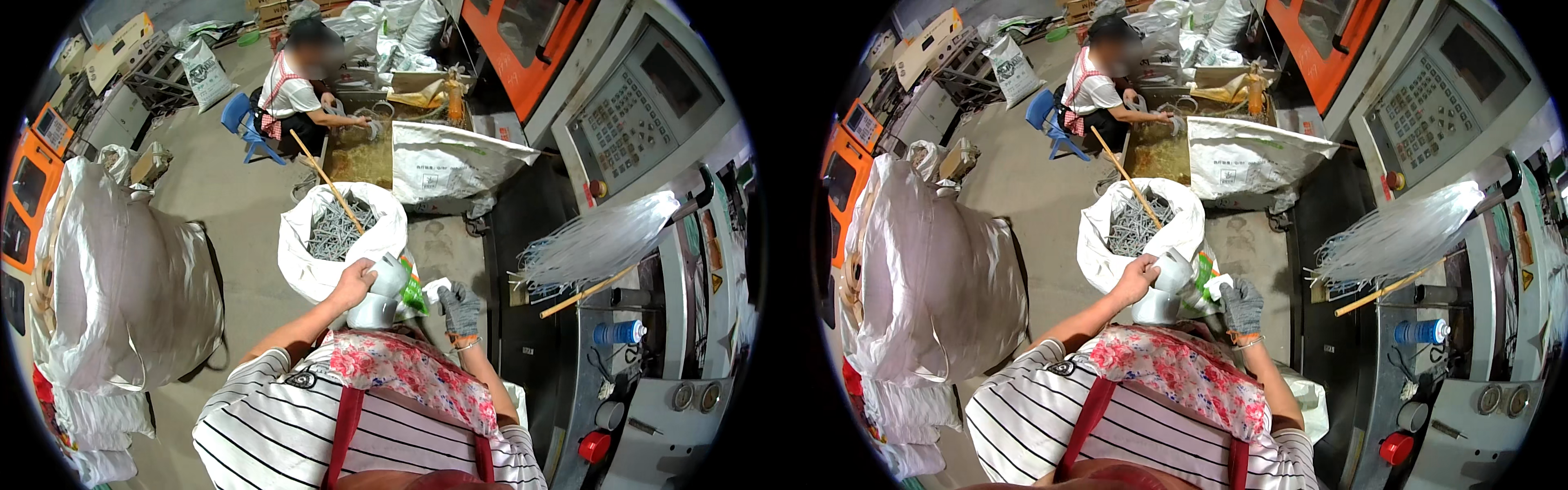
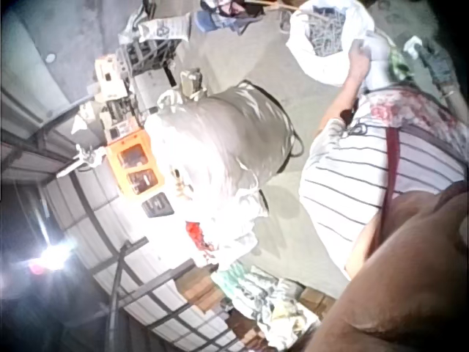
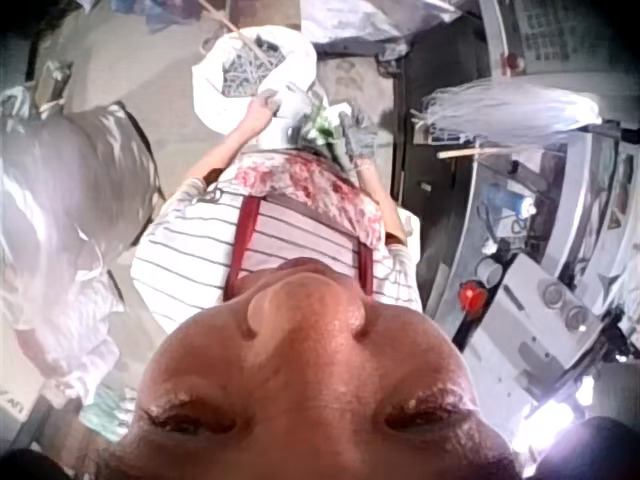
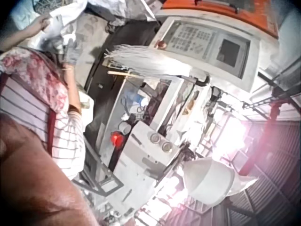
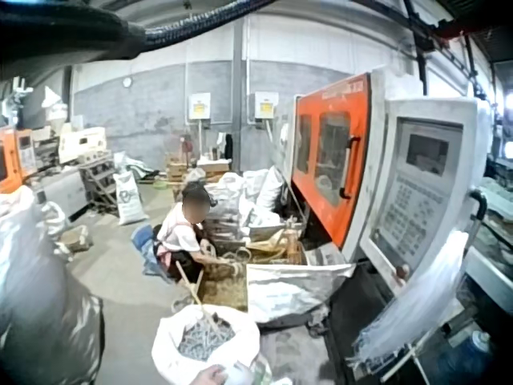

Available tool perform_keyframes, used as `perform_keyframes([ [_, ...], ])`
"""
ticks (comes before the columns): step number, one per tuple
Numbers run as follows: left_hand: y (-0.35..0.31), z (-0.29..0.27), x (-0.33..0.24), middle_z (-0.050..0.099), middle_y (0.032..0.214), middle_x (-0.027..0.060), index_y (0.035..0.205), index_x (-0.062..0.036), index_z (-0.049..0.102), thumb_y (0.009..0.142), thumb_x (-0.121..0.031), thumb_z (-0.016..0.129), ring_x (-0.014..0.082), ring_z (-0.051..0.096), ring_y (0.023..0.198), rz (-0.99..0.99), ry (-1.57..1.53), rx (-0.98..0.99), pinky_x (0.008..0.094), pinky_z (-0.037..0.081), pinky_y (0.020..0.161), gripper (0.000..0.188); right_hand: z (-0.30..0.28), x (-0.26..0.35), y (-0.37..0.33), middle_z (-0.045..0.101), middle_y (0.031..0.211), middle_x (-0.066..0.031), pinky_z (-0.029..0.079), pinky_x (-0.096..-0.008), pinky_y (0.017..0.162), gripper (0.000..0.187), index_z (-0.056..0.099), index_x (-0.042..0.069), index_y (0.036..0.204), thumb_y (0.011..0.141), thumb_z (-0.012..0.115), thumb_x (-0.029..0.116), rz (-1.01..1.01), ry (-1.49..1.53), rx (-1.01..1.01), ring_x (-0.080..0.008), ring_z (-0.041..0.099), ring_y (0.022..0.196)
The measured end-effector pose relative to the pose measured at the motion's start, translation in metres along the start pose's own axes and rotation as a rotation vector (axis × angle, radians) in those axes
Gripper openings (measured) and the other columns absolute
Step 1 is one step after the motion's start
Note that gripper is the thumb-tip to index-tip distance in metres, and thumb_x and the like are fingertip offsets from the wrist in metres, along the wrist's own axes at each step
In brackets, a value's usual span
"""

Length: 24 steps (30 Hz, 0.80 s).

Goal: The person walks through a cluttered workshop and retrieves white ceramic mugs from a large sack. They spray the mugs with a cleaning solution and wipe them with a cloth, handling them one by one. The person then stacks the cleaned mugs on a metal table.

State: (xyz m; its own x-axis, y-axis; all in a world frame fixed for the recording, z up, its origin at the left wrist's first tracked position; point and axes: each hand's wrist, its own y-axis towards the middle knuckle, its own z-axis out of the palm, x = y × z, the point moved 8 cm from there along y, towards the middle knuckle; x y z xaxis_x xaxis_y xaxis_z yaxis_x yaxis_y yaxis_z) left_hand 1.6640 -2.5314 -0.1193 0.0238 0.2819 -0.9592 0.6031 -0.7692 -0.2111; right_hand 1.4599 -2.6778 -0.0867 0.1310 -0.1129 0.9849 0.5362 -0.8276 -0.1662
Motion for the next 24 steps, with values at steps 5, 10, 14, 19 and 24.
perform_keyframes([
  [5, -0.004, 0.010, -0.002, 0.050, 0.067, 0.0000, 0.101, -0.0010, 0.048, 0.083, -0.007, 0.055, 0.0062, 0.043, 0.059, -0.030, -0.043, 0.042, 0.0223, 0.037, 0.054, 0.021, -0.030, -0.017, 0.005, 0.050, 0.063, 0.0007, 0.034, -0.0201, 0.039, 0.012, 0.054, 0.001, 0.090, 0.079, 0.061, 0.000, -0.118, 0.132, -0.198, -0.0055, 0.043, 0.045],
  [10, 0.008, -0.010, -0.016, 0.048, 0.064, -0.0009, 0.088, -0.0034, 0.049, 0.081, -0.002, 0.051, 0.0066, 0.044, 0.059, 0.123, -0.001, -0.072, 0.0220, 0.037, 0.053, 0.007, -0.041, -0.012, 0.008, 0.056, 0.066, -0.0025, 0.035, -0.0202, 0.039, 0.010, 0.055, 0.000, 0.088, 0.080, 0.060, 0.003, -0.090, 0.105, -0.240, -0.0063, 0.046, 0.045],
  [14, 0.033, -0.050, -0.001, 0.050, 0.065, -0.0023, 0.083, -0.0022, 0.057, 0.082, -0.002, 0.051, 0.0060, 0.043, 0.057, 0.095, -0.110, -0.252, 0.0214, 0.037, 0.053, 0.007, -0.057, 0.008, 0.005, 0.058, 0.069, -0.0026, 0.037, -0.0195, 0.043, 0.012, 0.058, 0.000, 0.090, 0.080, 0.061, 0.005, -0.048, 0.190, -0.402, -0.0059, 0.047, 0.047],
  [19, 0.047, -0.166, -0.088, 0.059, 0.073, 0.0028, 0.086, -0.0001, 0.065, 0.083, -0.012, 0.053, 0.0095, 0.050, 0.065, 0.224, 0.058, -0.622, 0.0253, 0.041, 0.061, 0.017, -0.072, 0.079, 0.015, 0.060, 0.075, -0.0032, 0.044, -0.0224, 0.058, 0.012, 0.060, -0.001, 0.090, 0.079, 0.061, 0.002, -0.234, 0.134, -0.402, -0.0086, 0.053, 0.064],
  [24, 0.036, -0.251, -0.179, 0.062, 0.096, 0.0082, 0.101, 0.0021, 0.062, 0.083, -0.005, 0.053, 0.0125, 0.056, 0.082, 0.608, -0.161, -0.747, 0.0246, 0.045, 0.072, 0.021, -0.073, 0.138, 0.005, 0.061, 0.092, -0.0066, 0.047, -0.0255, 0.069, 0.015, 0.061, 0.001, 0.090, 0.076, 0.060, -0.003, -0.496, -0.038, -0.401, -0.0124, 0.057, 0.074],
])
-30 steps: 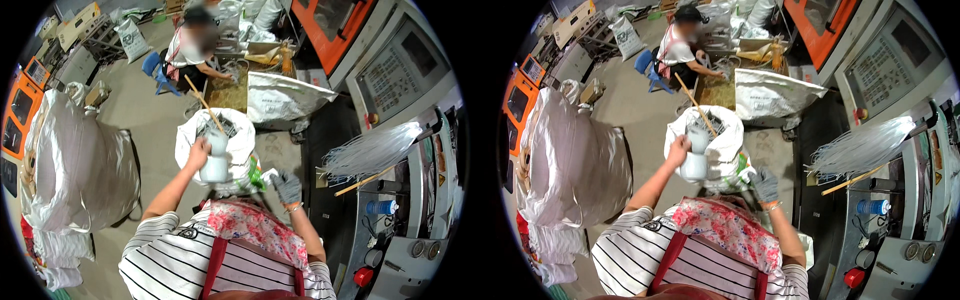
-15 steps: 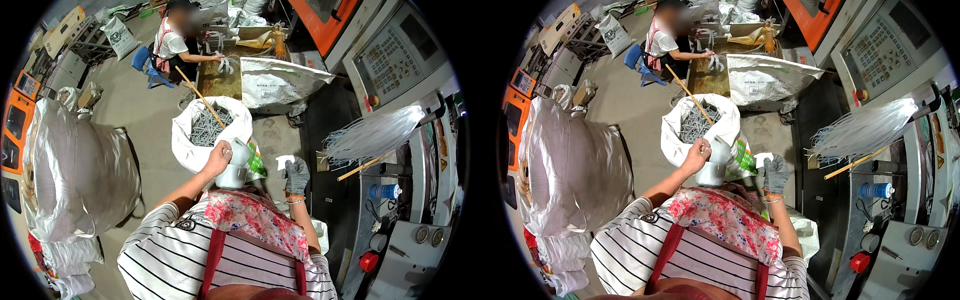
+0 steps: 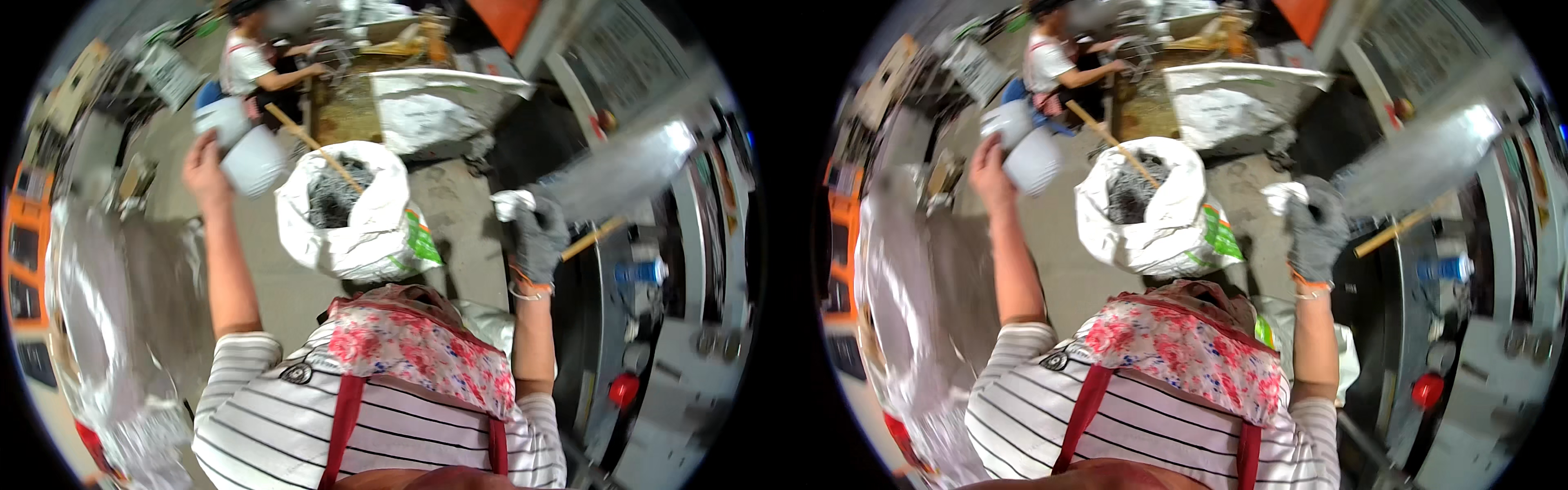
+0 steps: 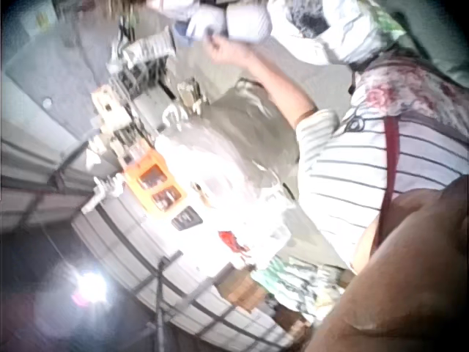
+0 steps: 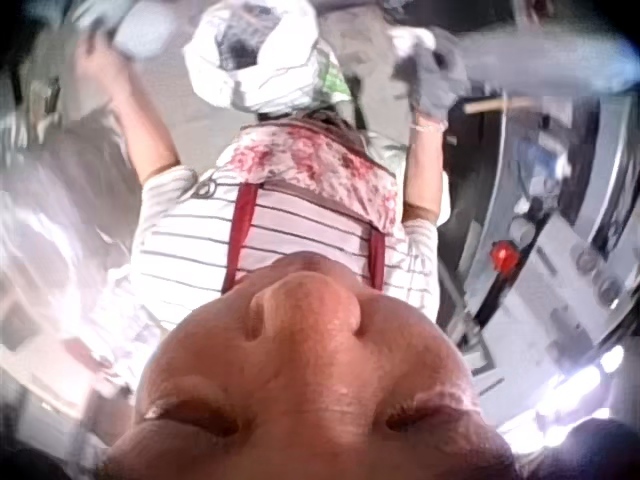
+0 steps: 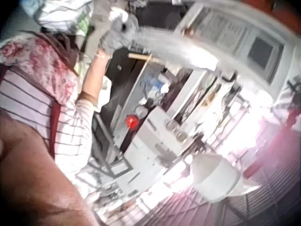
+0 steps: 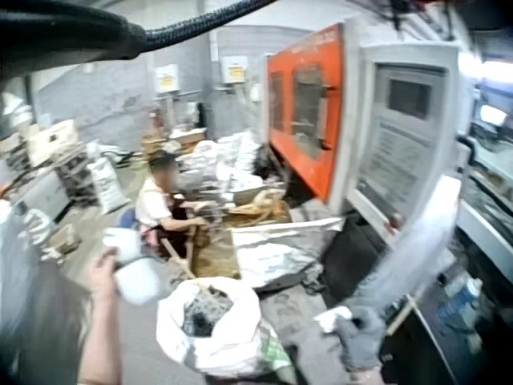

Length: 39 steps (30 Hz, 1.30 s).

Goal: The person walks through a cluttered workshop and retrieves white ceramic mugs from a large sack. They spray the mugs with a cleaning solution and wipe them with a cloth, handling them one by one. The person then stacks the cleaned mugs on a metal table.

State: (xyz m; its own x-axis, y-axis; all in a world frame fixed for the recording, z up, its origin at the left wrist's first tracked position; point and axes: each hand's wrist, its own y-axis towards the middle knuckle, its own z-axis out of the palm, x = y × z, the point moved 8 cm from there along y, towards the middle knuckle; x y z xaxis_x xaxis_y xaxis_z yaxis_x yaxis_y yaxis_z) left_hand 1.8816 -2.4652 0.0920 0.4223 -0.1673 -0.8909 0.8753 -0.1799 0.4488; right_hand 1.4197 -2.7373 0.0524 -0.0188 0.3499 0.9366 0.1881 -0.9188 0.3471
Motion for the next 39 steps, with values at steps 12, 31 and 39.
perform_keyframes([
  [12, -0.240, 0.180, 0.078, 0.055, 0.073, 0.0017, 0.107, -0.0014, 0.061, 0.082, -0.004, 0.048, 0.0079, 0.045, 0.062, -0.431, 0.118, 0.830, 0.0207, 0.039, 0.057, 0.028, -0.063, -0.039, -0.061, 0.056, 0.078, -0.0127, 0.044, -0.0374, 0.068, 0.022, 0.062, 0.007, 0.086, 0.073, 0.066, 0.024, -0.100, -0.553, 0.002, -0.0290, 0.053, 0.079],
  [31, -0.415, 0.323, -0.042, 0.055, 0.095, 0.0057, 0.112, -0.0013, 0.055, 0.079, -0.011, 0.062, 0.0099, 0.052, 0.085, -0.382, -0.137, 1.414, 0.0209, 0.041, 0.073, 0.035, -0.111, -0.050, -0.086, 0.060, 0.077, -0.0108, 0.045, -0.0346, 0.063, 0.015, 0.061, 0.005, 0.083, 0.073, 0.063, 0.016, -0.006, -0.328, -0.063, -0.0281, 0.057, 0.071],
  [39, -0.430, 0.314, -0.023, 0.060, 0.088, 0.0038, 0.103, 0.0022, 0.058, 0.087, -0.019, 0.055, 0.0095, 0.051, 0.080, -0.426, 0.071, 1.415, 0.0234, 0.041, 0.074, 0.027, -0.113, -0.076, -0.085, 0.059, 0.085, -0.0173, 0.046, -0.0375, 0.072, 0.024, 0.058, -0.001, 0.093, 0.078, 0.057, 0.018, 0.100, -0.202, 0.100, -0.0333, 0.057, 0.081],
])
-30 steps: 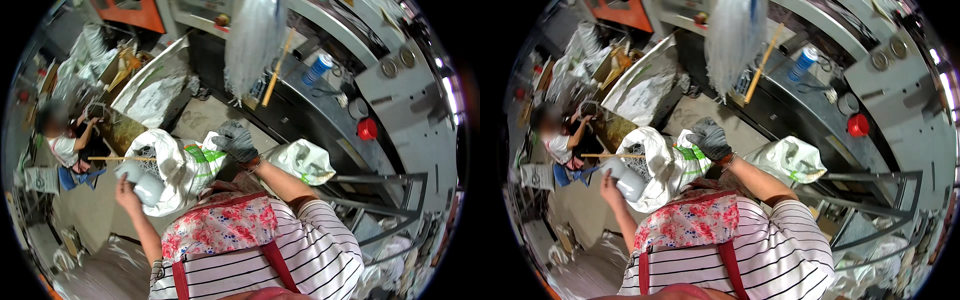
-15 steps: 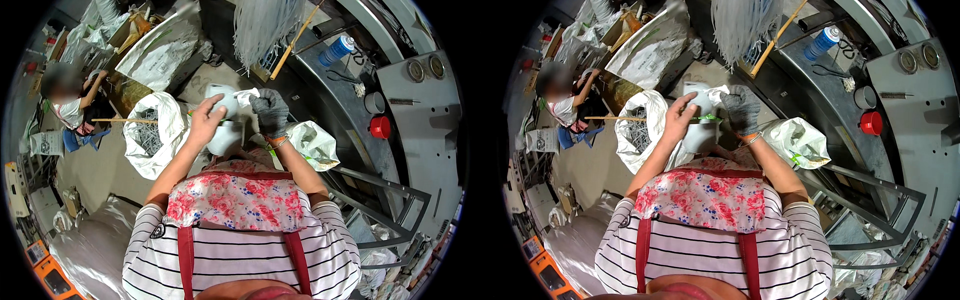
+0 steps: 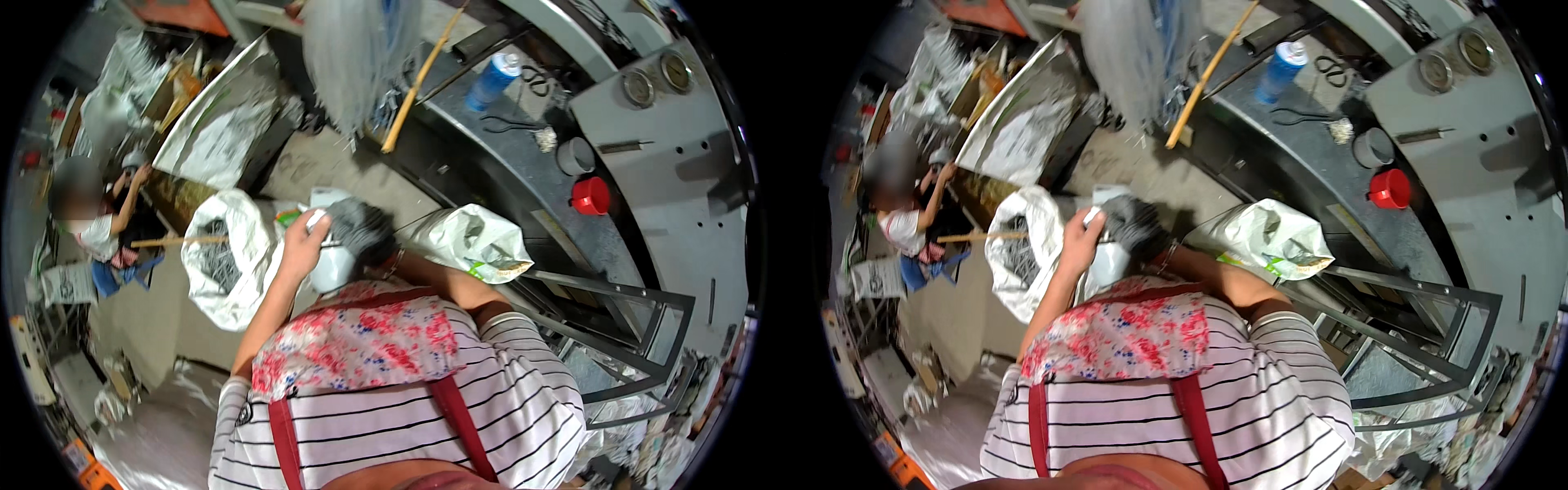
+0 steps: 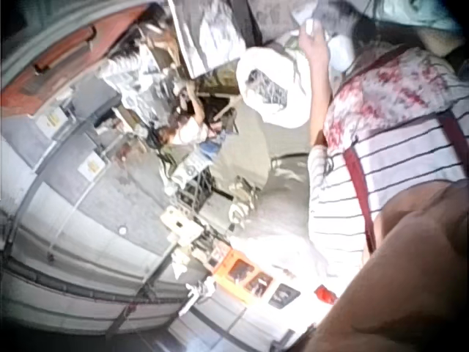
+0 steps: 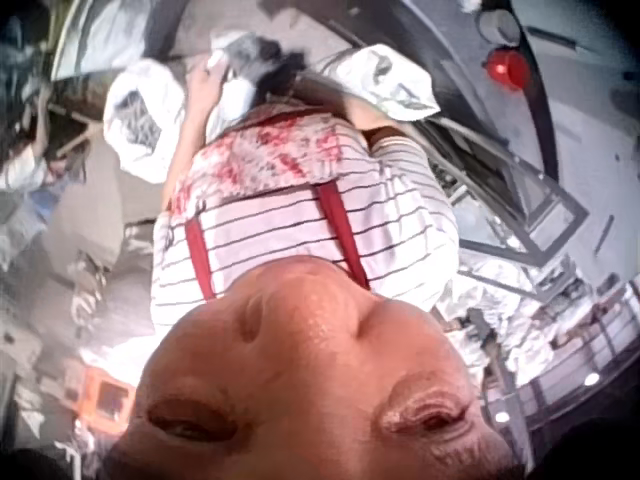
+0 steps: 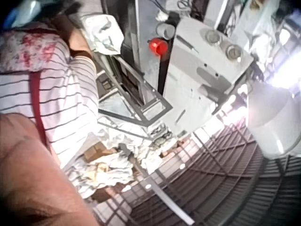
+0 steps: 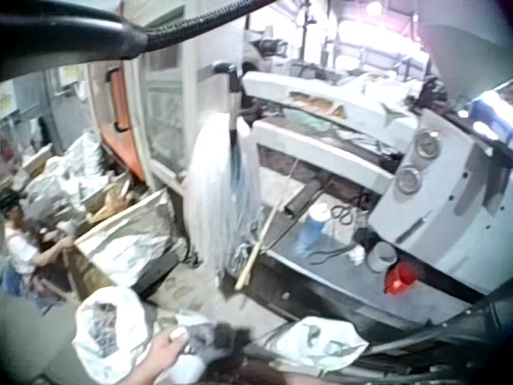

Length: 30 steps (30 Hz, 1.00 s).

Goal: The person walks through a cluttered workshop and retrieves white ceramic mugs from a large sack. They spray the mugs with a cleaning solution and wipe them with a cloth, handling them one by one. The person then stacks the cleaned mugs on a metal table.

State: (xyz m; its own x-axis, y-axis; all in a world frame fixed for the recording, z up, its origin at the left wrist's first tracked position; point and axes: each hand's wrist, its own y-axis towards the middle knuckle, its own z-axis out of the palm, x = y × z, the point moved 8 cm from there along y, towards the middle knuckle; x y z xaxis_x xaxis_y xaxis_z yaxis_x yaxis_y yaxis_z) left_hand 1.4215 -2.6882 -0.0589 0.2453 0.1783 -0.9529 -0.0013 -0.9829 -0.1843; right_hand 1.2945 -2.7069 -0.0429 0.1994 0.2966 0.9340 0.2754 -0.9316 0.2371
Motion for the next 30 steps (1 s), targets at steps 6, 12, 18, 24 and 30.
perform_keyframes([
  [6, 0.010, -0.032, 0.023, 0.053, 0.070, -0.0048, 0.089, -0.0046, 0.061, 0.088, -0.020, 0.052, 0.0026, 0.042, 0.059, -0.148, -0.248, -0.182, 0.0181, 0.033, 0.053, 0.018, -0.098, -0.085, 0.023, 0.057, 0.094, -0.0164, 0.046, -0.0345, 0.077, 0.035, 0.054, -0.001, 0.102, 0.077, 0.062, 0.022, 0.036, -0.787, -0.046, -0.0268, 0.056, 0.086],
  [12, -0.007, -0.074, 0.035, 0.048, 0.062, -0.0075, 0.088, -0.0074, 0.061, 0.087, -0.021, 0.052, 0.0011, 0.036, 0.049, -0.237, -0.296, -0.286, 0.0173, 0.029, 0.045, 0.016, -0.315, -0.034, 0.113, 0.045, 0.120, -0.0196, 0.032, -0.0419, 0.096, 0.087, 0.035, 0.002, 0.124, 0.057, 0.079, 0.035, 0.098, -0.961, -1.081, -0.0368, 0.040, 0.112],
  [18, -0.029, -0.116, 0.032, 0.057, 0.080, 0.0005, 0.092, -0.0019, 0.060, 0.082, -0.021, 0.049, 0.0088, 0.049, 0.071, -0.279, -0.190, -0.323, 0.0219, 0.039, 0.063, 0.024, -0.379, -0.136, 0.172, 0.037, 0.128, -0.0222, 0.031, -0.0382, 0.098, 0.080, 0.034, 0.001, 0.127, 0.068, 0.067, 0.042, 0.084, -1.007, -0.791, -0.0331, 0.035, 0.118],
  [24, -0.028, -0.143, 0.038, 0.051, 0.073, 0.0004, 0.072, -0.0019, 0.054, 0.080, -0.015, 0.047, 0.0100, 0.043, 0.072, -0.187, -0.111, -0.031, 0.0234, 0.036, 0.067, 0.016, -0.247, -0.014, 0.103, 0.051, 0.109, -0.0110, 0.042, -0.0313, 0.087, 0.061, 0.041, 0.004, 0.121, 0.070, 0.072, 0.016, 0.081, -0.219, -0.209, -0.0211, 0.051, 0.097],
  [30, -0.014, -0.096, 0.057, 0.054, 0.075, -0.0007, 0.079, -0.0029, 0.057, 0.081, -0.015, 0.047, 0.0090, 0.046, 0.073, -0.205, -0.221, 0.099, 0.0222, 0.037, 0.071, 0.016, -0.067, -0.006, 0.033, 0.048, 0.115, -0.0098, 0.038, -0.0330, 0.091, 0.068, 0.041, 0.006, 0.123, 0.064, 0.074, 0.018, 0.152, 0.006, 0.323, -0.0219, 0.048, 0.103],
])
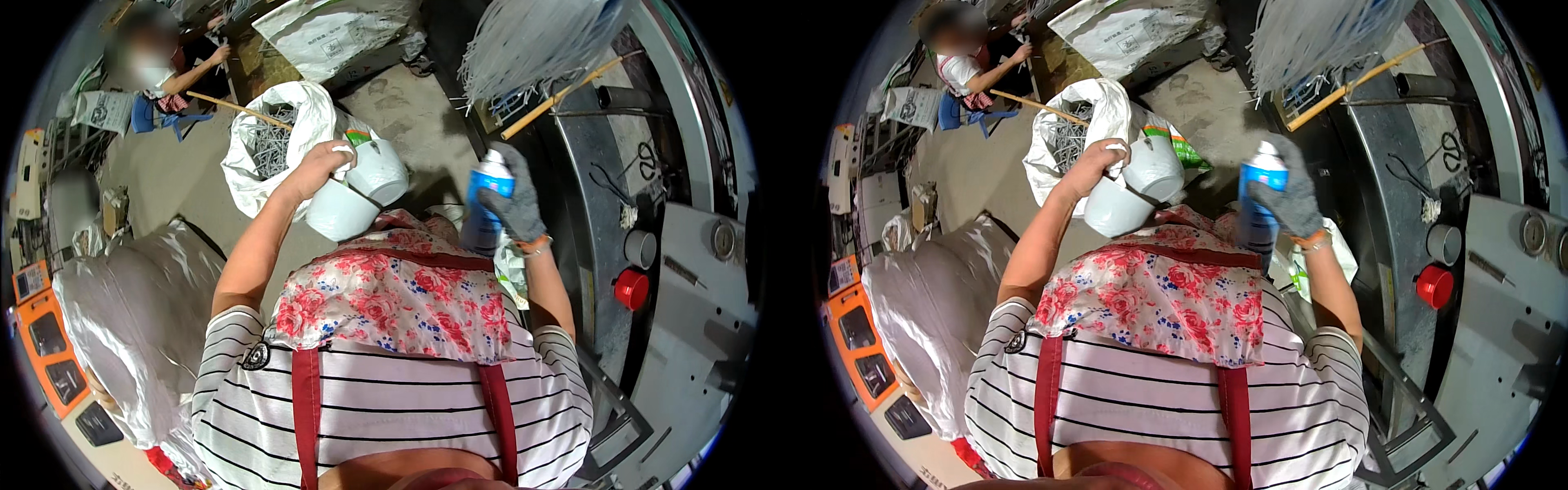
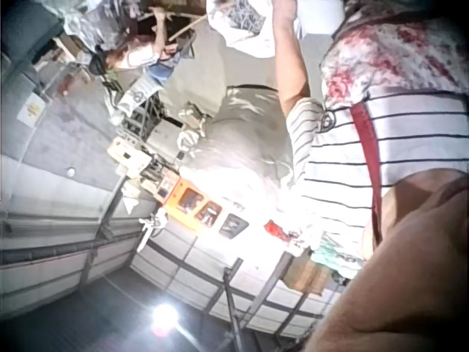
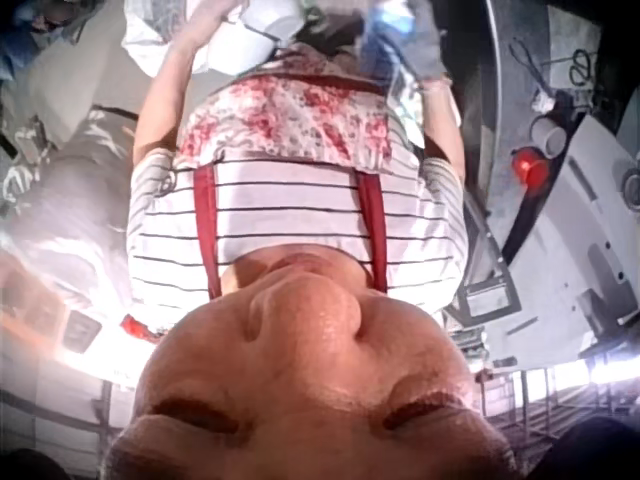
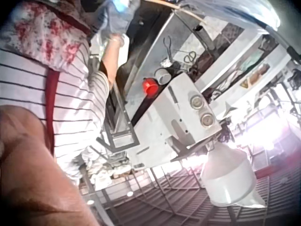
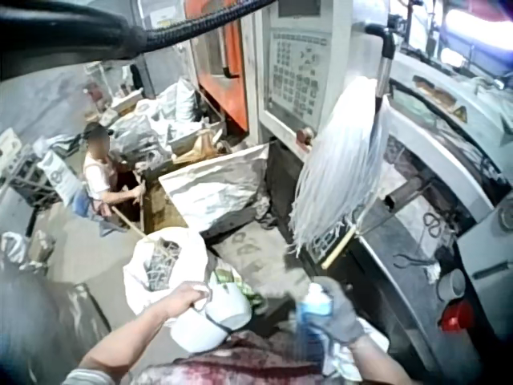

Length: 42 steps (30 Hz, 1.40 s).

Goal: The person walks through a cluttered workshop and retrieves white ceramic mugs from a large sack. They spray the mugs with a cleaning solution and wipe them with a cloth, handling them one by one. The person then stacks the cleaned mugs on a metal table.

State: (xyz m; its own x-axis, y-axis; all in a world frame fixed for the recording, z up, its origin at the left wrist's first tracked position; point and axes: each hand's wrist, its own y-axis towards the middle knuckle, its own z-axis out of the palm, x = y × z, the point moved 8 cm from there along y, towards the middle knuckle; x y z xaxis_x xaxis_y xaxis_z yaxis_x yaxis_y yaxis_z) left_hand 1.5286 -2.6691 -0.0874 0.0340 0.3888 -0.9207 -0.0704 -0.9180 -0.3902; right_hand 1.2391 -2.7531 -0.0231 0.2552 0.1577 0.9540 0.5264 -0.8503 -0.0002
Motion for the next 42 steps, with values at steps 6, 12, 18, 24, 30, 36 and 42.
perform_keyframes([
  [6, 0.012, 0.011, 0.009, 0.052, 0.072, -0.0013, 0.080, -0.0026, 0.057, 0.078, -0.017, 0.048, 0.0090, 0.045, 0.070, -0.017, 0.105, 0.045, 0.0225, 0.037, 0.066, 0.017, 0.076, 0.000, 0.017, 0.050, 0.116, -0.0188, 0.042, -0.0361, 0.088, 0.083, 0.040, 0.003, 0.122, 0.057, 0.078, 0.039, -0.115, -0.208, 0.266, -0.0315, 0.051, 0.104],
  [12, 0.010, 0.024, -0.013, 0.049, 0.070, 0.0002, 0.077, -0.0021, 0.055, 0.075, -0.018, 0.048, 0.0103, 0.044, 0.068, 0.009, 0.252, 0.195, 0.0226, 0.036, 0.063, 0.017, 0.102, 0.008, 0.022, 0.057, 0.099, -0.0202, 0.044, -0.0396, 0.079, 0.070, 0.047, 0.005, 0.117, 0.058, 0.073, 0.033, -0.257, -0.295, 0.333, -0.0363, 0.054, 0.090],
  [18, 0.016, 0.030, -0.007, 0.051, 0.069, 0.0018, 0.075, -0.0003, 0.056, 0.076, -0.018, 0.049, 0.0110, 0.046, 0.068, 0.017, 0.299, 0.256, 0.0237, 0.038, 0.063, 0.019, 0.108, 0.004, 0.020, 0.057, 0.084, -0.0186, 0.046, -0.0405, 0.071, 0.056, 0.052, 0.006, 0.106, 0.058, 0.068, 0.029, -0.356, -0.457, 0.245, -0.0344, 0.055, 0.077],
  [24, 0.020, 0.040, -0.008, 0.055, 0.072, 0.0035, 0.078, 0.0018, 0.057, 0.076, -0.017, 0.049, 0.0118, 0.049, 0.070, 0.026, 0.354, 0.295, 0.0251, 0.039, 0.066, 0.021, 0.106, 0.006, 0.021, 0.058, 0.085, -0.0168, 0.046, -0.0404, 0.069, 0.052, 0.052, 0.007, 0.105, 0.059, 0.066, 0.025, -0.370, -0.448, 0.281, -0.0340, 0.056, 0.077],
  [30, 0.020, 0.048, -0.014, 0.053, 0.069, 0.0033, 0.076, 0.0012, 0.056, 0.077, -0.017, 0.049, 0.0117, 0.048, 0.069, 0.035, 0.373, 0.325, 0.0252, 0.039, 0.065, 0.019, 0.103, 0.003, 0.018, 0.058, 0.089, -0.0171, 0.046, -0.0400, 0.074, 0.054, 0.051, 0.007, 0.107, 0.058, 0.068, 0.022, -0.361, -0.345, 0.265, -0.0347, 0.056, 0.082],
  [36, 0.024, 0.048, -0.007, 0.052, 0.069, 0.0024, 0.075, 0.0005, 0.055, 0.077, -0.017, 0.049, 0.0113, 0.047, 0.068, -0.003, 0.387, 0.321, 0.0249, 0.038, 0.065, 0.019, 0.107, -0.007, 0.016, 0.059, 0.090, -0.0162, 0.047, -0.0374, 0.075, 0.054, 0.050, 0.008, 0.109, 0.059, 0.068, 0.021, -0.251, -0.306, 0.373, -0.0325, 0.057, 0.083],
  [42, 0.025, 0.052, -0.004, 0.053, 0.069, 0.0016, 0.077, 0.0002, 0.055, 0.077, -0.017, 0.051, 0.0106, 0.047, 0.068, -0.012, 0.367, 0.329, 0.0243, 0.039, 0.065, 0.018, 0.106, -0.021, 0.020, 0.058, 0.088, -0.0128, 0.047, -0.0335, 0.075, 0.057, 0.049, 0.008, 0.109, 0.059, 0.071, 0.022, -0.205, -0.099, 0.398, -0.0270, 0.058, 0.081],
])
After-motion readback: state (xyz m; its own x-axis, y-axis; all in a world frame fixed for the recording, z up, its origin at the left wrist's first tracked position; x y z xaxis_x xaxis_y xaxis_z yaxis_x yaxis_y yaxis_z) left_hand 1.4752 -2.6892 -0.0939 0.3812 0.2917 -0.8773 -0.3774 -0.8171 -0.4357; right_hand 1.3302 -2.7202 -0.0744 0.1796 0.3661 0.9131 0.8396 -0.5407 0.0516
